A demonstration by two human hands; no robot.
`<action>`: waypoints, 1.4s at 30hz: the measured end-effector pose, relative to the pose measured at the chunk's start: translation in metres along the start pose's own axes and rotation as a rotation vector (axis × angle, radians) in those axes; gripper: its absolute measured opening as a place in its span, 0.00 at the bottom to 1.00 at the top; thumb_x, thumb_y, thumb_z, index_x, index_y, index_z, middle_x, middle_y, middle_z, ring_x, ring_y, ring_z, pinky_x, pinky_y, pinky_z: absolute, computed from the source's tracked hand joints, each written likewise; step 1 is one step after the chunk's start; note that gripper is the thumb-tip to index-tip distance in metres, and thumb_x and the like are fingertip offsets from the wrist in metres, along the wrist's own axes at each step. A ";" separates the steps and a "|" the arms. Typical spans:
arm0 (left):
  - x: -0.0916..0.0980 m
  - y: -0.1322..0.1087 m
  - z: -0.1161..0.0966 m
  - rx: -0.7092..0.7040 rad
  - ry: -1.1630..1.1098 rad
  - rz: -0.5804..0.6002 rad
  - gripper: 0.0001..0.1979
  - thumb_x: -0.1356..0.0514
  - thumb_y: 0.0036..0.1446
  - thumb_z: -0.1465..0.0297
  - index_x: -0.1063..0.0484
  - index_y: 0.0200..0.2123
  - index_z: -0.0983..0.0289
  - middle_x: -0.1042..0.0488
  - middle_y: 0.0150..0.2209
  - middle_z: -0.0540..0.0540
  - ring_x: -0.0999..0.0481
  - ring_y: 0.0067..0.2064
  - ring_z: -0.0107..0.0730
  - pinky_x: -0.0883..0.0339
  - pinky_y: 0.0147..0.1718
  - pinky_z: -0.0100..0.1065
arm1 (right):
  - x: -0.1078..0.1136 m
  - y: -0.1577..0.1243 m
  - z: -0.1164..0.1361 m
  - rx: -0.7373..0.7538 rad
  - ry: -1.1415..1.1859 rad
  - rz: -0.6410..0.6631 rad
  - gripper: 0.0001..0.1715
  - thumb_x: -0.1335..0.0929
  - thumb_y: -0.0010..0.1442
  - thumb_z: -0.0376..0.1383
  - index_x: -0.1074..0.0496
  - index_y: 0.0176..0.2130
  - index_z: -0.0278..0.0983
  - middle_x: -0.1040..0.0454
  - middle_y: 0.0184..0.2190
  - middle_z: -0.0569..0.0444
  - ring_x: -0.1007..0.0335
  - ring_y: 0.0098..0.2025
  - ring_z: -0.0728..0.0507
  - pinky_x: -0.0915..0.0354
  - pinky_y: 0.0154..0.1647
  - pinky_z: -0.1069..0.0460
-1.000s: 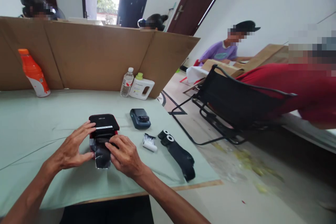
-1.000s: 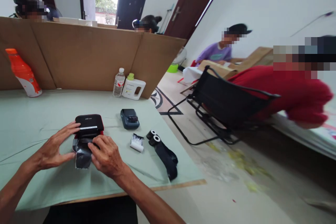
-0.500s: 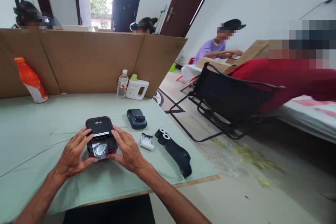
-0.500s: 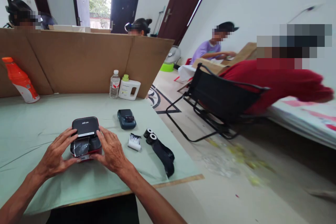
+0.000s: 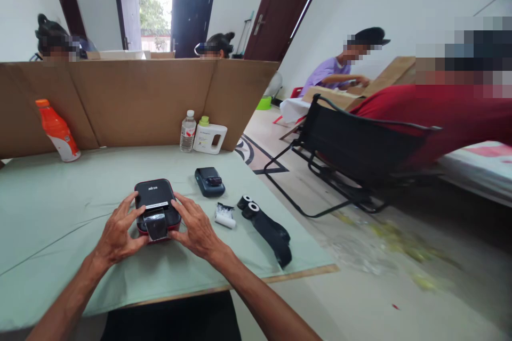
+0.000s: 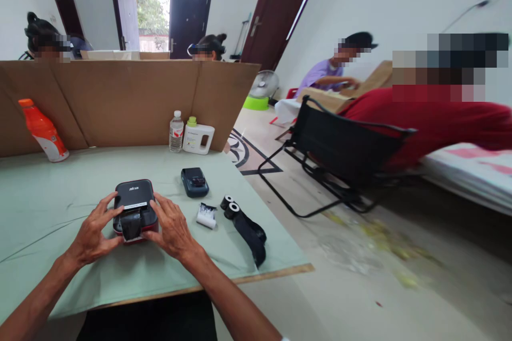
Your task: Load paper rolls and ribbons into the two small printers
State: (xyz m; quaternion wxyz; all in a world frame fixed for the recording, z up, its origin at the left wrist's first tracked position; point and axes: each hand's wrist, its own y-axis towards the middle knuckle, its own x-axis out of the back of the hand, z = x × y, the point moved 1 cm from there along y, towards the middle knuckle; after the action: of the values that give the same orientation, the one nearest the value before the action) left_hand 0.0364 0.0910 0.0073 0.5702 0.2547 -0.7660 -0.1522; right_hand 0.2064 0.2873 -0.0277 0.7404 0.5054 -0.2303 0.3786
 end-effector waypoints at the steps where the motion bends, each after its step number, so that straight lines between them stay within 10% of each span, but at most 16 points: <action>1: 0.000 0.000 0.001 0.011 -0.007 0.007 0.33 0.31 0.49 0.74 0.30 0.60 0.60 0.39 0.71 0.68 0.33 0.69 0.57 0.30 0.62 0.56 | 0.000 0.001 0.001 -0.004 -0.001 0.010 0.46 0.22 0.56 0.40 0.38 0.67 0.35 0.37 0.69 0.33 0.35 0.66 0.28 0.33 0.62 0.32; 11: 0.000 0.004 0.006 0.046 0.089 0.090 0.46 0.27 0.51 0.55 0.39 0.68 0.63 0.35 0.68 0.70 0.31 0.66 0.61 0.29 0.60 0.58 | 0.000 0.003 0.002 -0.019 0.012 0.010 0.52 0.20 0.55 0.42 0.40 0.69 0.35 0.37 0.69 0.32 0.35 0.66 0.28 0.32 0.61 0.32; 16: 0.001 0.006 0.003 0.047 0.079 0.093 0.42 0.27 0.51 0.60 0.37 0.67 0.61 0.35 0.68 0.69 0.31 0.66 0.60 0.30 0.60 0.59 | 0.003 0.007 0.001 -0.024 0.012 0.048 0.51 0.19 0.52 0.41 0.36 0.67 0.32 0.35 0.68 0.31 0.36 0.67 0.28 0.34 0.63 0.31; 24: 0.002 0.000 -0.005 0.255 0.067 0.063 0.47 0.30 0.53 0.65 0.45 0.72 0.63 0.48 0.74 0.74 0.38 0.71 0.63 0.31 0.62 0.58 | -0.013 -0.004 -0.006 -0.206 0.207 0.040 0.66 0.22 0.55 0.41 0.60 0.76 0.38 0.45 0.73 0.32 0.44 0.73 0.29 0.39 0.69 0.32; 35: -0.031 -0.011 -0.019 0.288 -0.084 -0.017 0.46 0.31 0.56 0.66 0.49 0.73 0.63 0.38 0.70 0.73 0.34 0.69 0.60 0.33 0.63 0.59 | -0.020 -0.008 0.010 -0.322 0.620 0.064 0.54 0.23 0.57 0.43 0.47 0.73 0.42 0.29 0.65 0.43 0.30 0.65 0.31 0.34 0.64 0.34; 42: 0.015 -0.022 0.010 0.300 -0.070 -0.085 0.46 0.31 0.56 0.63 0.46 0.72 0.62 0.37 0.70 0.70 0.34 0.70 0.57 0.36 0.66 0.57 | -0.031 0.031 0.048 -0.264 0.555 0.050 0.56 0.22 0.56 0.38 0.48 0.73 0.43 0.32 0.66 0.43 0.32 0.66 0.32 0.34 0.65 0.36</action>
State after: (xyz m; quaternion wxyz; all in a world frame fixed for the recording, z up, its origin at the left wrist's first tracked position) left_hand 0.0283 0.0640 0.0049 0.4919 0.3637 -0.7880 -0.0690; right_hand 0.1655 0.2395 -0.0139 0.8247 0.2762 -0.0789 0.4872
